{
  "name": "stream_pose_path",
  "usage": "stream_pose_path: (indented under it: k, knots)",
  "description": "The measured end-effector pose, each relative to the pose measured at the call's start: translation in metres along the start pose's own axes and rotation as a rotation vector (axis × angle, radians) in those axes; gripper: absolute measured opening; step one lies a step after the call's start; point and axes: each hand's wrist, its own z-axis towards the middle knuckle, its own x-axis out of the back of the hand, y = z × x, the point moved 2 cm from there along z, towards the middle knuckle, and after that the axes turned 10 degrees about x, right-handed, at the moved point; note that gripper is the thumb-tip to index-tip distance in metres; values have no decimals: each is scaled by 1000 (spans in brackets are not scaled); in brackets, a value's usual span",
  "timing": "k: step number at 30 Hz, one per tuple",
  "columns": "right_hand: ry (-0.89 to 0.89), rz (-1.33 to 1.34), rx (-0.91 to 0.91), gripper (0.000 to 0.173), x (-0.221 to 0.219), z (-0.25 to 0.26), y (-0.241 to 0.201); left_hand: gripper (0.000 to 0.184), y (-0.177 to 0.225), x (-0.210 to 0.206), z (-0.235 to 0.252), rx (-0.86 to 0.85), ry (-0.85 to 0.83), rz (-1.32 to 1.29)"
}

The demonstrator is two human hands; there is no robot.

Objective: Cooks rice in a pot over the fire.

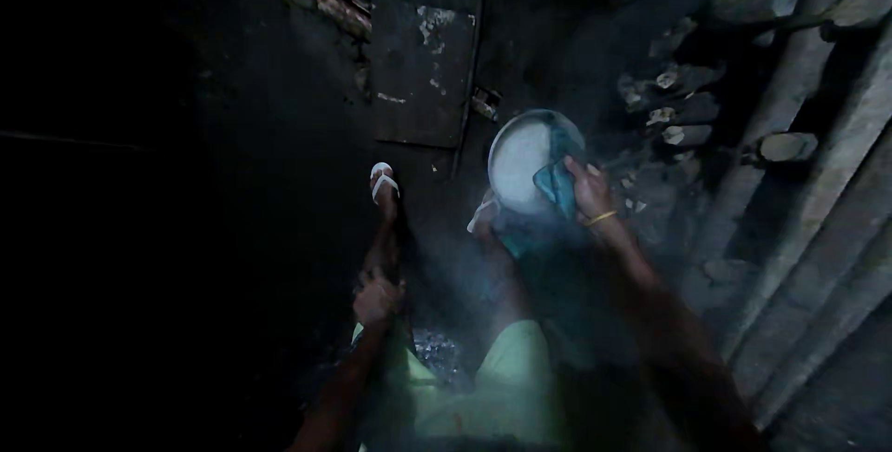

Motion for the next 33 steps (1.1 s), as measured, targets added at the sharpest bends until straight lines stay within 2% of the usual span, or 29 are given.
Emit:
stream_pose_path:
  k: [3,5,7,10,12,15,17,20,22,24,25,26,28,30,33]
  knots:
    - [59,617,-183,47,-20,2,2,79,1,2,-3,3,-19,-4]
    - [-30,788,-179,56,-29,7,-5,77,1,1,-2,4,-17,-13]
    - [-52,621,-131,54,-31,8,-7,78,1,1,-2,1,6,-7]
    - [-119,-15,16,51,-15,2,3,79,4,2,-4,5,8,-1]
    - [-207,-322,99,48,1,4,-1,78,4,4,-5,16,8,-12]
    - [-165,-429,139,48,10,17,-8,77,4,8,-2,13,2,-15]
    - [-38,-242,54,54,11,15,-8,76,3,7,-7,9,-11,2]
    - [116,376,-108,49,-7,20,-3,78,6,9,-8,4,-16,-14]
    - [126,727,-174,52,-18,27,0,77,5,5,-10,9,-17,-19]
    - [66,868,-148,58,-25,37,0,77,5,2,-7,12,-9,-26]
    - [36,823,-136,58,-26,38,-1,78,4,2,-6,15,-11,-31]
    - [22,671,-131,57,-26,33,-1,78,4,2,-6,19,-18,-30]
    - [-38,138,-66,57,-18,19,3,78,7,2,-7,11,-39,-11]
    - [-203,-336,33,55,-7,15,5,77,8,2,-7,13,-38,4]
    - [-387,-715,189,46,0,26,2,77,9,2,-4,23,-4,-5]
